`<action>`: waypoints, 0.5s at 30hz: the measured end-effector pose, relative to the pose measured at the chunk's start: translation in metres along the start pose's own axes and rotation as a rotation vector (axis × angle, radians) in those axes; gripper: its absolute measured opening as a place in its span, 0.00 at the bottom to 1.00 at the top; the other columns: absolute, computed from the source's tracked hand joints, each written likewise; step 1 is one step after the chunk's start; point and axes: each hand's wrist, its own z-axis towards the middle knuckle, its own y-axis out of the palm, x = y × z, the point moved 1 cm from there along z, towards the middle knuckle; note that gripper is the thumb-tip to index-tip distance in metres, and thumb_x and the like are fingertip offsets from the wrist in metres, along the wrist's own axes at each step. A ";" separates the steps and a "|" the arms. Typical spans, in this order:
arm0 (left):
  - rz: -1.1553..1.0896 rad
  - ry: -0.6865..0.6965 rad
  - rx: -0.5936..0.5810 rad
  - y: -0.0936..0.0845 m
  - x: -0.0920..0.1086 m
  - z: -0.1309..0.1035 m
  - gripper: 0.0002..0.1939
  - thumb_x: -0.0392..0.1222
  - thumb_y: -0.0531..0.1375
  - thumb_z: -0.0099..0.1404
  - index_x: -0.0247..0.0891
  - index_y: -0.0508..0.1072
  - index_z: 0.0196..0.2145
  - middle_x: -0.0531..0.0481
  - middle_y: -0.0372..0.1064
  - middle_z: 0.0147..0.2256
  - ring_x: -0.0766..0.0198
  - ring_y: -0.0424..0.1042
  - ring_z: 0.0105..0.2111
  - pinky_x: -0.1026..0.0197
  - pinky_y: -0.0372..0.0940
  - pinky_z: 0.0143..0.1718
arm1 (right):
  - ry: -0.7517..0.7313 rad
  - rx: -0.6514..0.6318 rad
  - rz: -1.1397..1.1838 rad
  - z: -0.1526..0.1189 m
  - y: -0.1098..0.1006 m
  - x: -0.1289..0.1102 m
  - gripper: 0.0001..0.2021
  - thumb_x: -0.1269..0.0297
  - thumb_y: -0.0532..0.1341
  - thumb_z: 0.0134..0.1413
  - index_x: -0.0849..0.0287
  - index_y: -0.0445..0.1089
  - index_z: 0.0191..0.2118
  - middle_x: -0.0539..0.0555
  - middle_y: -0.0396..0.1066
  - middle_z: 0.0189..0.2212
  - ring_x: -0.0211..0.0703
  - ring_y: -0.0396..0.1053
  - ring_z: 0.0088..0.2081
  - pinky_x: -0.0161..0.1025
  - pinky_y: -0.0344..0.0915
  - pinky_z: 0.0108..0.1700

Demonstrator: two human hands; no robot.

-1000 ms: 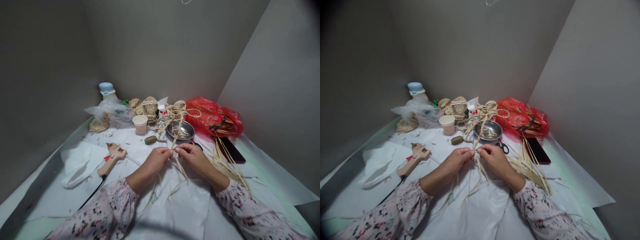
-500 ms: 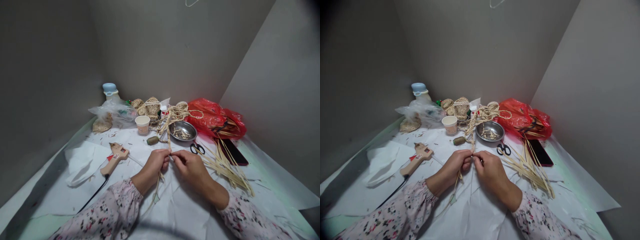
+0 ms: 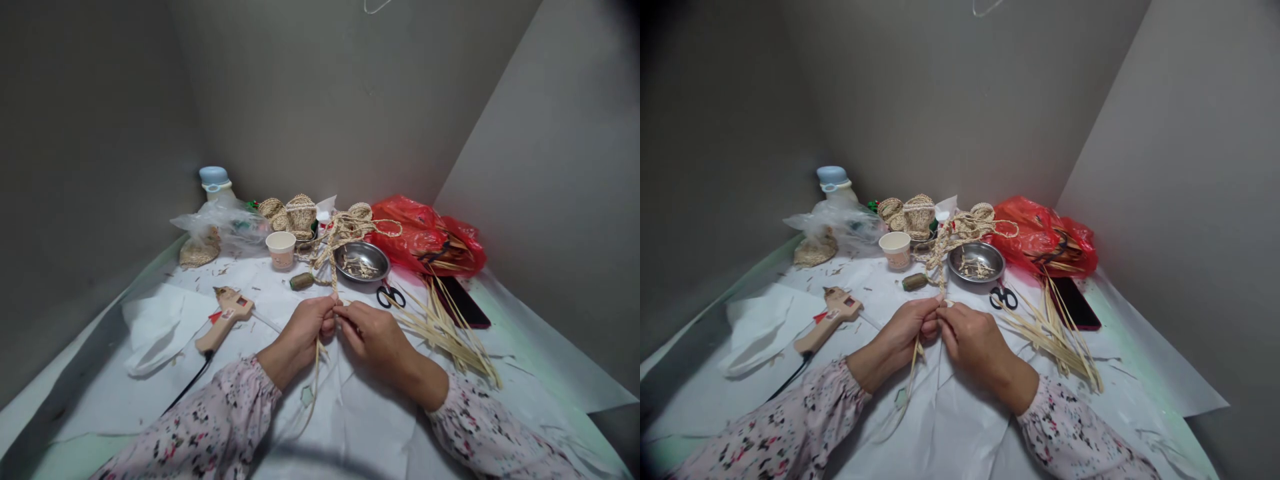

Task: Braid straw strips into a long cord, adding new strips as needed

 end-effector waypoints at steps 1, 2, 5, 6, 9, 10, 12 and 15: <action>-0.009 -0.002 -0.012 -0.001 0.000 0.001 0.16 0.47 0.64 0.56 0.35 0.63 0.21 0.61 0.50 0.14 0.77 0.47 0.14 0.70 0.41 0.16 | 0.000 -0.001 0.018 0.000 -0.001 0.001 0.10 0.71 0.54 0.59 0.59 0.72 0.42 0.55 0.73 0.33 0.41 0.71 0.34 0.36 0.66 0.38; -0.021 -0.006 -0.024 -0.001 -0.001 0.001 0.16 0.47 0.64 0.56 0.34 0.64 0.22 0.61 0.50 0.15 0.77 0.48 0.14 0.70 0.41 0.16 | 0.000 -0.002 0.033 0.001 -0.002 0.002 0.10 0.71 0.54 0.59 0.59 0.72 0.42 0.55 0.73 0.33 0.41 0.71 0.34 0.36 0.67 0.38; -0.057 -0.020 -0.045 -0.004 -0.001 0.004 0.14 0.45 0.64 0.56 0.33 0.66 0.24 0.62 0.50 0.15 0.78 0.48 0.14 0.71 0.42 0.16 | 0.011 0.001 0.070 0.001 -0.003 0.004 0.11 0.71 0.55 0.58 0.59 0.73 0.42 0.56 0.74 0.35 0.42 0.72 0.36 0.37 0.67 0.40; -0.065 -0.026 -0.049 -0.005 -0.001 0.004 0.14 0.45 0.65 0.56 0.33 0.66 0.25 0.62 0.50 0.15 0.78 0.48 0.14 0.71 0.43 0.16 | 0.023 0.004 0.083 0.001 -0.002 0.004 0.11 0.71 0.55 0.58 0.59 0.73 0.42 0.56 0.75 0.36 0.42 0.72 0.37 0.37 0.67 0.41; -0.076 -0.044 -0.062 -0.006 0.001 0.005 0.14 0.45 0.65 0.56 0.33 0.66 0.26 0.62 0.50 0.16 0.78 0.49 0.14 0.72 0.43 0.16 | 0.076 0.008 0.132 0.002 -0.001 0.005 0.11 0.72 0.56 0.57 0.59 0.74 0.42 0.56 0.76 0.37 0.43 0.73 0.37 0.38 0.67 0.42; -0.072 -0.046 -0.066 -0.005 0.001 0.005 0.13 0.44 0.65 0.56 0.33 0.67 0.26 0.62 0.50 0.16 0.78 0.49 0.14 0.72 0.43 0.16 | 0.089 0.004 0.151 0.002 -0.001 0.004 0.11 0.72 0.56 0.57 0.58 0.74 0.42 0.55 0.76 0.37 0.42 0.73 0.37 0.38 0.67 0.42; -0.045 -0.034 -0.066 -0.004 0.002 0.004 0.13 0.45 0.65 0.56 0.33 0.67 0.27 0.62 0.50 0.16 0.78 0.48 0.14 0.71 0.42 0.16 | 0.106 -0.005 0.182 0.002 -0.003 0.002 0.11 0.72 0.56 0.57 0.57 0.74 0.41 0.54 0.76 0.36 0.42 0.72 0.36 0.37 0.66 0.42; 0.047 0.015 -0.044 -0.001 0.005 0.000 0.15 0.47 0.64 0.56 0.33 0.66 0.24 0.62 0.50 0.16 0.77 0.47 0.15 0.70 0.41 0.17 | 0.152 0.072 0.182 0.003 -0.009 -0.001 0.09 0.69 0.56 0.57 0.58 0.74 0.37 0.54 0.74 0.31 0.41 0.70 0.33 0.37 0.65 0.38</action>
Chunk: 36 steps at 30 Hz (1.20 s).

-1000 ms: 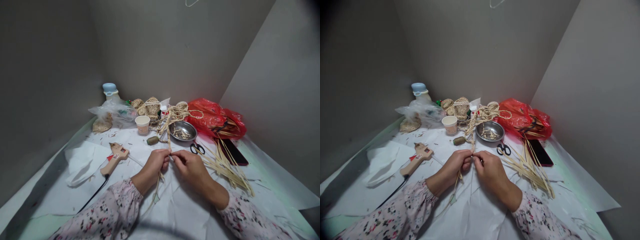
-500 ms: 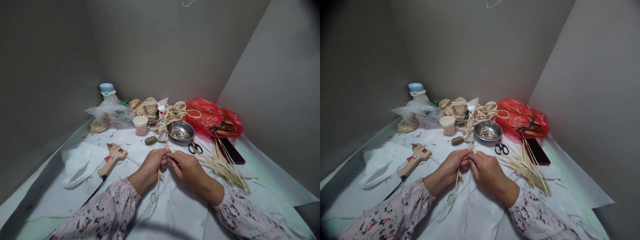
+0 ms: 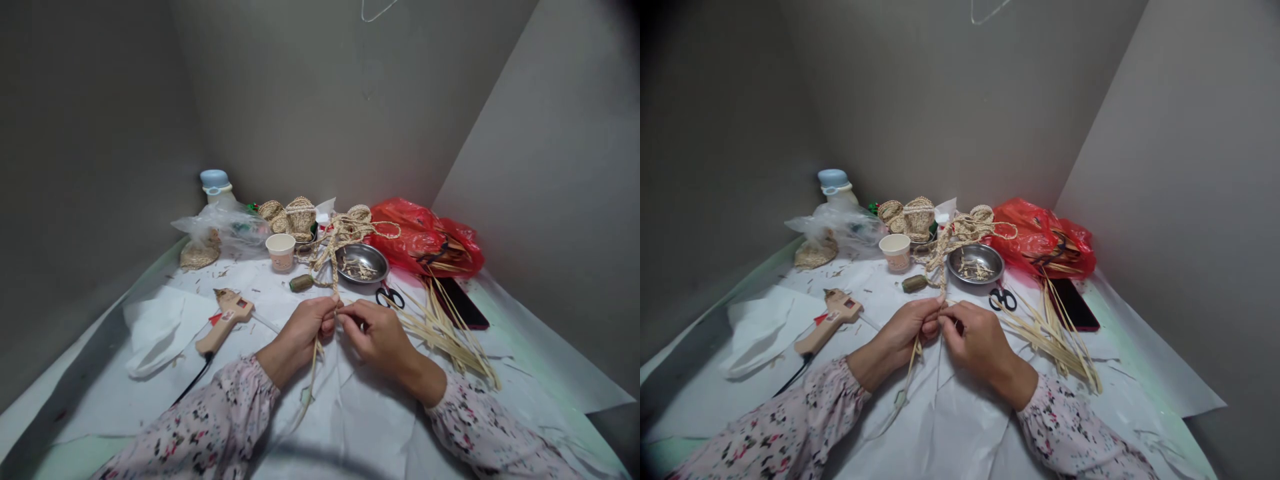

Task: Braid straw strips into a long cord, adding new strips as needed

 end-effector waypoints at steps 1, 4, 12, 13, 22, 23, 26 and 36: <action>0.044 0.016 0.010 0.001 0.001 -0.001 0.15 0.48 0.63 0.56 0.34 0.65 0.24 0.61 0.49 0.16 0.77 0.47 0.15 0.69 0.41 0.17 | 0.022 0.071 -0.002 0.001 -0.003 0.000 0.08 0.68 0.56 0.57 0.58 0.74 0.36 0.54 0.73 0.31 0.41 0.69 0.33 0.37 0.64 0.37; 0.213 0.048 0.014 0.004 0.001 -0.006 0.16 0.50 0.60 0.58 0.35 0.64 0.23 0.61 0.49 0.15 0.75 0.46 0.15 0.67 0.39 0.18 | 0.106 0.267 0.019 0.004 -0.008 0.008 0.08 0.63 0.57 0.57 0.59 0.72 0.37 0.56 0.71 0.33 0.42 0.67 0.34 0.37 0.63 0.36; 0.473 0.073 -0.133 0.014 0.002 -0.014 0.17 0.53 0.58 0.59 0.37 0.64 0.23 0.60 0.49 0.16 0.73 0.46 0.16 0.64 0.40 0.19 | 0.431 -0.005 0.418 0.010 0.003 0.036 0.15 0.53 0.59 0.54 0.61 0.69 0.26 0.48 0.66 0.21 0.37 0.61 0.25 0.34 0.58 0.29; 0.493 0.078 -0.147 0.014 0.003 -0.014 0.17 0.53 0.58 0.58 0.37 0.64 0.23 0.60 0.50 0.16 0.72 0.46 0.16 0.64 0.40 0.19 | 0.459 -0.015 0.458 0.010 0.004 0.036 0.15 0.53 0.59 0.53 0.61 0.68 0.26 0.48 0.65 0.21 0.37 0.60 0.25 0.34 0.57 0.28; 0.468 0.098 -0.136 0.013 0.006 -0.014 0.19 0.55 0.60 0.56 0.35 0.68 0.24 0.59 0.51 0.17 0.72 0.46 0.17 0.63 0.39 0.20 | 0.514 -0.014 0.494 0.010 0.003 0.033 0.16 0.51 0.58 0.54 0.61 0.69 0.28 0.47 0.66 0.21 0.37 0.61 0.24 0.34 0.58 0.28; 0.436 0.088 -0.117 0.012 0.005 -0.013 0.18 0.55 0.61 0.56 0.35 0.68 0.24 0.59 0.50 0.16 0.72 0.46 0.17 0.64 0.38 0.20 | 0.484 0.017 0.419 0.012 -0.001 0.033 0.16 0.52 0.57 0.55 0.61 0.70 0.30 0.48 0.67 0.22 0.37 0.63 0.24 0.34 0.58 0.29; 0.349 0.050 -0.045 0.007 0.003 -0.009 0.17 0.53 0.61 0.56 0.34 0.69 0.26 0.61 0.49 0.15 0.73 0.47 0.16 0.65 0.38 0.19 | 0.384 0.086 0.142 0.022 -0.025 0.034 0.13 0.56 0.58 0.54 0.59 0.73 0.36 0.53 0.74 0.30 0.41 0.68 0.31 0.36 0.61 0.34; 0.279 0.009 -0.023 0.002 0.005 -0.007 0.15 0.50 0.61 0.58 0.35 0.67 0.25 0.61 0.50 0.13 0.74 0.45 0.14 0.67 0.40 0.18 | 0.351 -0.235 -0.402 0.016 -0.076 0.064 0.07 0.68 0.61 0.45 0.57 0.76 0.23 0.53 0.74 0.20 0.38 0.64 0.19 0.35 0.53 0.24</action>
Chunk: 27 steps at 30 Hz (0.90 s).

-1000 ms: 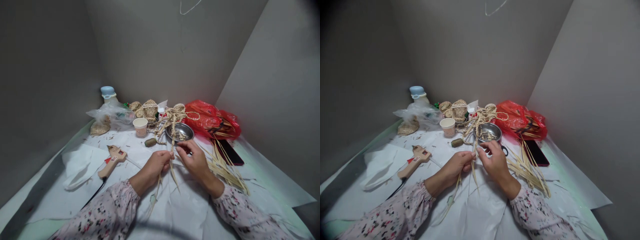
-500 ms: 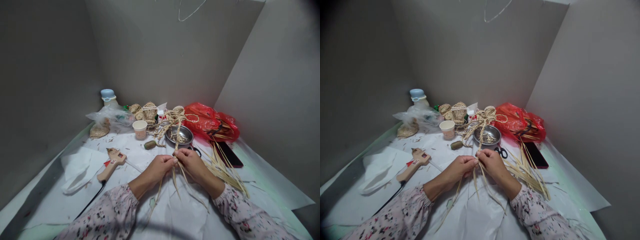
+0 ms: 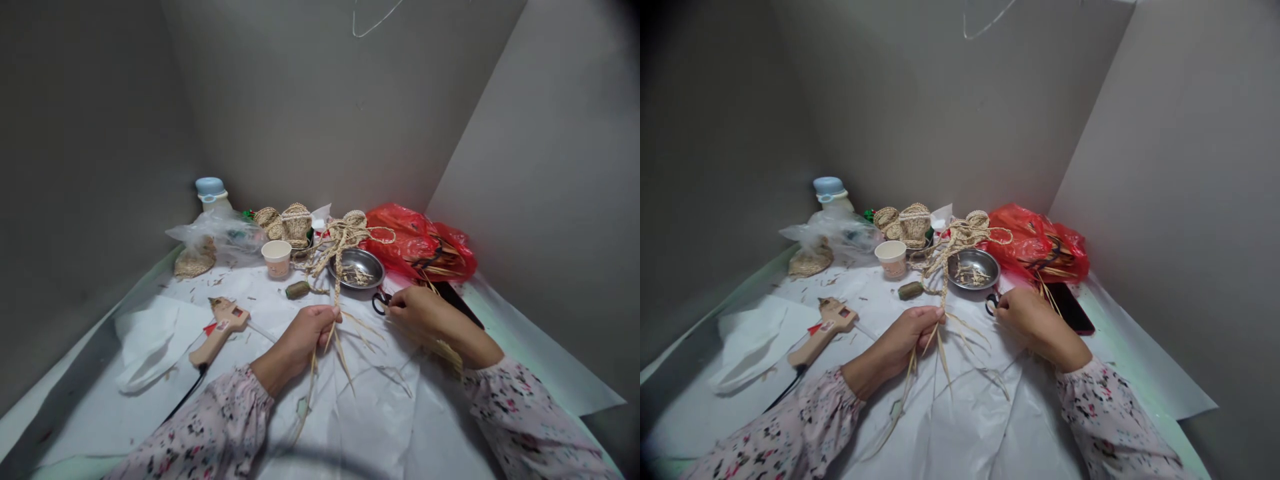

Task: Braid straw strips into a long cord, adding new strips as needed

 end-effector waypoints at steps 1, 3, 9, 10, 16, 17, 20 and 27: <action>-0.003 -0.001 -0.002 0.000 0.000 0.000 0.15 0.50 0.61 0.58 0.35 0.67 0.25 0.61 0.50 0.13 0.74 0.45 0.14 0.67 0.40 0.18 | -0.007 0.012 -0.005 0.000 0.000 -0.002 0.08 0.68 0.60 0.46 0.57 0.76 0.22 0.53 0.74 0.19 0.38 0.64 0.19 0.35 0.54 0.24; -0.012 -0.004 -0.008 -0.001 -0.002 0.001 0.15 0.50 0.60 0.59 0.35 0.67 0.25 0.61 0.50 0.13 0.74 0.45 0.14 0.67 0.40 0.18 | -0.050 0.106 0.037 0.001 -0.002 -0.010 0.09 0.66 0.59 0.50 0.57 0.76 0.26 0.53 0.75 0.23 0.40 0.68 0.23 0.35 0.58 0.27; -0.018 -0.001 -0.021 -0.003 -0.004 0.003 0.15 0.50 0.59 0.60 0.35 0.67 0.26 0.61 0.50 0.13 0.74 0.46 0.14 0.67 0.40 0.17 | -0.237 0.558 0.289 -0.009 -0.018 -0.048 0.10 0.61 0.57 0.58 0.56 0.75 0.39 0.55 0.76 0.34 0.42 0.71 0.34 0.38 0.64 0.37; -0.022 0.003 -0.019 -0.003 -0.004 0.003 0.15 0.50 0.59 0.60 0.35 0.67 0.26 0.61 0.50 0.13 0.74 0.46 0.14 0.66 0.40 0.17 | -0.270 0.571 0.320 -0.011 -0.019 -0.052 0.10 0.61 0.57 0.58 0.56 0.75 0.40 0.55 0.75 0.34 0.42 0.71 0.33 0.38 0.64 0.36; -0.032 0.024 -0.003 -0.004 -0.004 0.004 0.14 0.50 0.58 0.60 0.35 0.67 0.27 0.61 0.50 0.13 0.73 0.46 0.14 0.66 0.40 0.17 | -0.322 0.460 0.510 -0.014 -0.009 -0.052 0.10 0.60 0.57 0.58 0.57 0.74 0.36 0.54 0.73 0.28 0.41 0.69 0.29 0.38 0.64 0.33; -0.034 0.028 -0.010 -0.004 -0.005 0.004 0.14 0.50 0.58 0.61 0.35 0.67 0.27 0.61 0.50 0.13 0.73 0.47 0.14 0.66 0.40 0.17 | -0.295 0.431 0.553 -0.013 -0.005 -0.049 0.11 0.59 0.56 0.59 0.58 0.74 0.37 0.53 0.72 0.26 0.40 0.68 0.28 0.37 0.64 0.31; -0.054 0.029 -0.032 -0.003 -0.005 0.004 0.14 0.49 0.58 0.61 0.35 0.66 0.27 0.61 0.48 0.14 0.74 0.46 0.14 0.66 0.40 0.17 | -0.204 0.355 0.649 -0.007 0.008 -0.042 0.14 0.58 0.53 0.61 0.60 0.73 0.41 0.52 0.71 0.26 0.39 0.68 0.25 0.36 0.63 0.29; -0.093 0.003 -0.032 0.000 -0.003 0.002 0.15 0.49 0.60 0.59 0.35 0.65 0.25 0.62 0.47 0.16 0.75 0.47 0.15 0.68 0.41 0.17 | -0.273 0.231 0.309 0.006 0.039 -0.024 0.13 0.71 0.55 0.54 0.58 0.73 0.44 0.56 0.74 0.38 0.44 0.71 0.39 0.39 0.66 0.43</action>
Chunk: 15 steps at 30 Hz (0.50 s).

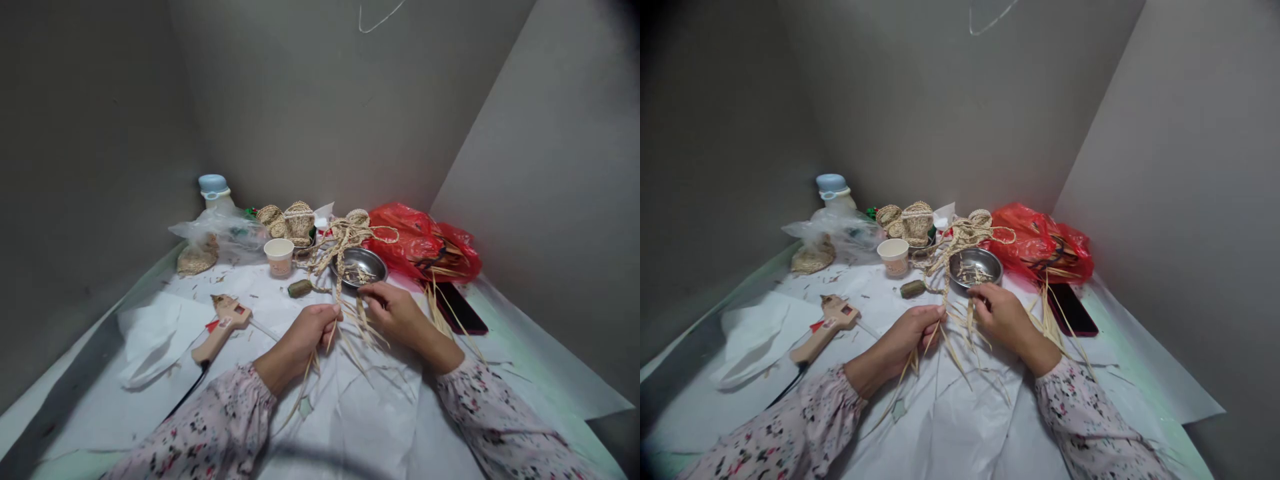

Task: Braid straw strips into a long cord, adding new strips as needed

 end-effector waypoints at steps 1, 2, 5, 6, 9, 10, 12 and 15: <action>0.001 0.002 0.003 0.000 0.000 0.000 0.15 0.49 0.61 0.58 0.35 0.65 0.25 0.62 0.47 0.16 0.75 0.47 0.15 0.68 0.41 0.17 | -0.018 -0.047 -0.042 -0.001 0.003 0.004 0.15 0.73 0.55 0.53 0.57 0.73 0.45 0.56 0.74 0.40 0.44 0.71 0.40 0.39 0.66 0.43; 0.002 0.003 0.005 0.000 0.000 0.000 0.15 0.49 0.61 0.58 0.34 0.65 0.25 0.62 0.47 0.16 0.75 0.47 0.15 0.68 0.41 0.17 | -0.027 -0.090 -0.082 -0.002 0.005 0.007 0.17 0.74 0.55 0.52 0.56 0.73 0.47 0.56 0.73 0.41 0.44 0.71 0.40 0.39 0.66 0.43; 0.010 0.004 0.006 0.000 0.000 0.001 0.15 0.50 0.61 0.58 0.34 0.66 0.26 0.63 0.46 0.15 0.75 0.47 0.15 0.68 0.40 0.17 | -0.036 -0.158 -0.155 -0.005 0.008 0.014 0.20 0.75 0.56 0.52 0.55 0.72 0.49 0.56 0.71 0.41 0.43 0.71 0.39 0.39 0.67 0.43; 0.014 0.002 0.002 0.000 -0.001 0.001 0.15 0.50 0.61 0.58 0.34 0.66 0.26 0.63 0.46 0.15 0.75 0.47 0.14 0.67 0.40 0.17 | -0.040 -0.165 -0.161 -0.006 0.009 0.015 0.19 0.75 0.56 0.52 0.55 0.72 0.48 0.56 0.71 0.40 0.43 0.71 0.39 0.39 0.67 0.42; 0.036 -0.002 0.000 -0.001 -0.002 0.001 0.15 0.50 0.61 0.58 0.34 0.67 0.26 0.62 0.48 0.14 0.75 0.47 0.14 0.67 0.40 0.17 | -0.053 -0.145 -0.143 -0.006 0.010 0.018 0.14 0.74 0.57 0.54 0.56 0.75 0.43 0.56 0.72 0.37 0.43 0.71 0.37 0.39 0.67 0.41; 0.046 -0.003 0.004 -0.001 -0.002 0.001 0.15 0.50 0.60 0.58 0.34 0.67 0.27 0.62 0.48 0.14 0.75 0.47 0.14 0.67 0.40 0.17 | -0.059 -0.120 -0.127 -0.005 0.010 0.019 0.13 0.74 0.57 0.54 0.57 0.75 0.41 0.56 0.72 0.37 0.43 0.71 0.37 0.39 0.67 0.41; 0.065 -0.002 0.016 -0.001 -0.001 0.001 0.15 0.50 0.60 0.58 0.33 0.68 0.27 0.61 0.50 0.13 0.74 0.48 0.14 0.67 0.40 0.17 | -0.084 -0.049 -0.077 -0.004 0.008 0.017 0.13 0.75 0.56 0.54 0.57 0.75 0.41 0.56 0.72 0.36 0.43 0.71 0.37 0.40 0.67 0.41; 0.079 0.004 0.020 -0.001 -0.001 0.001 0.15 0.50 0.60 0.58 0.33 0.69 0.28 0.61 0.50 0.13 0.74 0.49 0.14 0.67 0.41 0.18 | -0.157 0.082 0.006 -0.003 0.003 0.008 0.13 0.76 0.56 0.53 0.57 0.74 0.40 0.56 0.72 0.36 0.43 0.71 0.38 0.40 0.68 0.41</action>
